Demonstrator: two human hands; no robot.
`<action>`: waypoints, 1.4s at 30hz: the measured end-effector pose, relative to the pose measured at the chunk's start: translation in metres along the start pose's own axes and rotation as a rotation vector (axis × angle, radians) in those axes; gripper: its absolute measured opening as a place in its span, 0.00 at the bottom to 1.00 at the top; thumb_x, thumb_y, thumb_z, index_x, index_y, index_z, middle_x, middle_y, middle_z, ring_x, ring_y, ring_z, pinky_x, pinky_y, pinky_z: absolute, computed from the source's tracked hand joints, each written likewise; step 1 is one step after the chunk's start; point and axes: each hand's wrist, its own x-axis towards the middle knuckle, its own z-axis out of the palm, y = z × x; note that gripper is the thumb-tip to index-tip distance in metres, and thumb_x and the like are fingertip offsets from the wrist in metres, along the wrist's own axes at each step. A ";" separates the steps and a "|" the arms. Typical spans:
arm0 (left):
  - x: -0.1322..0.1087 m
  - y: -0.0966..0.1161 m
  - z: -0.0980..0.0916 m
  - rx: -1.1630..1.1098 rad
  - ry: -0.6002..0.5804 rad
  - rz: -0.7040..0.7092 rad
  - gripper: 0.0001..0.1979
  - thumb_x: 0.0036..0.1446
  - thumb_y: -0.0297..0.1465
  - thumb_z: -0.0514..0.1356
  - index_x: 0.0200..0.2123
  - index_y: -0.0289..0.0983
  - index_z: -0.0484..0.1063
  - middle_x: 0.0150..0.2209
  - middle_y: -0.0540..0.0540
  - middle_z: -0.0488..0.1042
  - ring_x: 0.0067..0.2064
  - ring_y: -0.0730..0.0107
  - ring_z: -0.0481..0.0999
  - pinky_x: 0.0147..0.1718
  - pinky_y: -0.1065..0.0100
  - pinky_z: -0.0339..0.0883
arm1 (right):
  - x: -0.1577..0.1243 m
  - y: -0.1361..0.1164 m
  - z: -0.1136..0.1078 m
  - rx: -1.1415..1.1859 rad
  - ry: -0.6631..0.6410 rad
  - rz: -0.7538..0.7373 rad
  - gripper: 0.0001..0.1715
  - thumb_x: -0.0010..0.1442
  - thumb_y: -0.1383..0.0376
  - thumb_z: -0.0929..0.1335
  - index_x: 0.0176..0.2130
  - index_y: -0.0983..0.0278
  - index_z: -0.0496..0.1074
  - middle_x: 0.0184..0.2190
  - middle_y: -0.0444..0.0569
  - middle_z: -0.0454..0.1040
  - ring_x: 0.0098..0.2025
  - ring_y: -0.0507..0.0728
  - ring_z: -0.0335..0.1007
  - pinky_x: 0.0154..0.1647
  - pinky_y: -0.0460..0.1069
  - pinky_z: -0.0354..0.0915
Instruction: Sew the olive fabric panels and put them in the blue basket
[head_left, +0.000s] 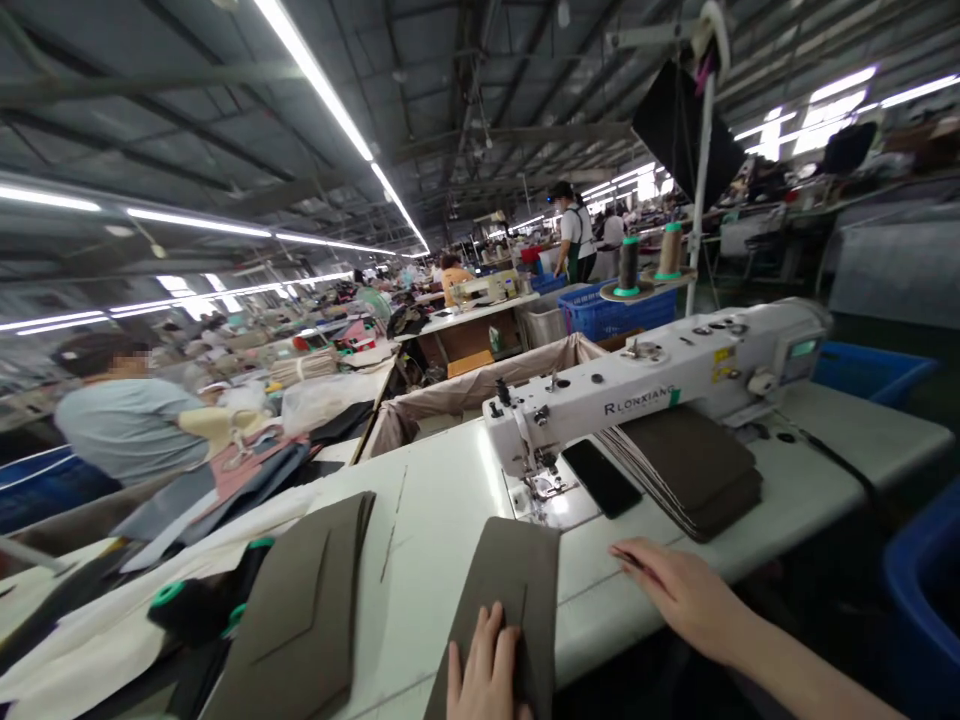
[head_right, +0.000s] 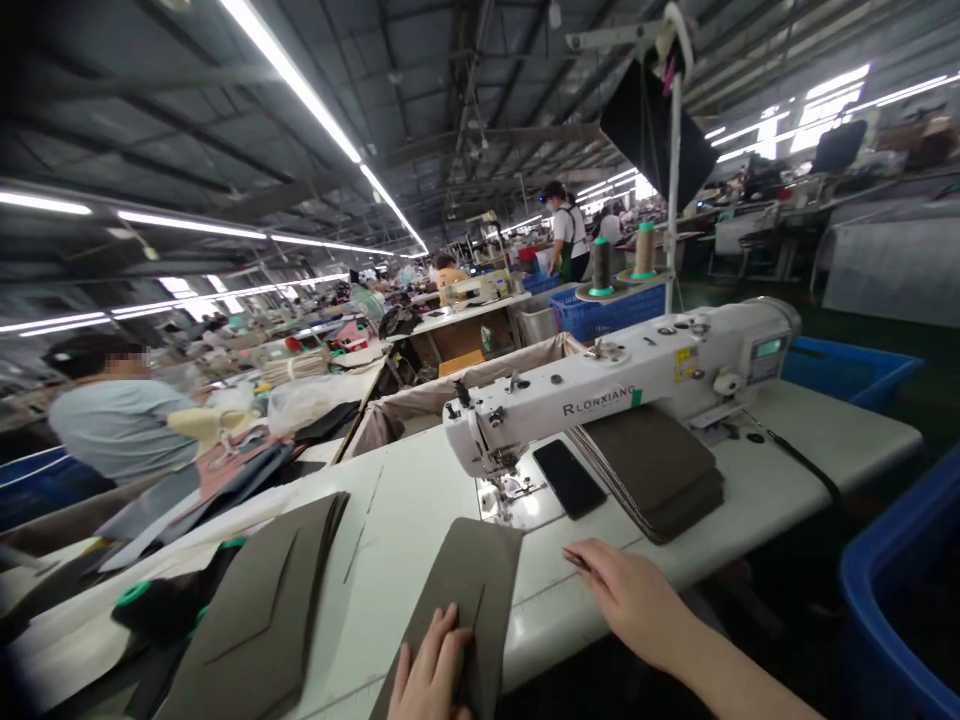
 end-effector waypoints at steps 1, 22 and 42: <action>-0.008 0.006 0.000 -0.012 -0.010 0.039 0.34 0.38 0.21 0.51 0.54 0.40 0.63 0.66 0.41 0.51 0.66 0.45 0.49 0.57 0.32 0.48 | -0.016 0.006 -0.002 0.066 0.035 0.073 0.18 0.66 0.63 0.58 0.51 0.55 0.68 0.40 0.44 0.76 0.41 0.55 0.73 0.42 0.47 0.67; 0.071 0.016 -0.053 -0.024 -0.007 0.534 0.27 0.66 0.33 0.50 0.66 0.47 0.48 0.67 0.51 0.47 0.67 0.60 0.47 0.66 0.51 0.43 | -0.087 0.013 0.039 0.028 0.020 0.392 0.15 0.68 0.54 0.58 0.35 0.60 0.62 0.24 0.42 0.71 0.28 0.56 0.71 0.28 0.48 0.54; 0.069 0.006 -0.045 -0.111 0.073 0.411 0.24 0.68 0.37 0.47 0.65 0.47 0.50 0.67 0.50 0.48 0.67 0.61 0.49 0.65 0.54 0.44 | -0.067 0.020 0.031 -0.094 0.089 0.363 0.18 0.69 0.56 0.55 0.36 0.60 0.65 0.24 0.46 0.74 0.28 0.58 0.74 0.26 0.48 0.57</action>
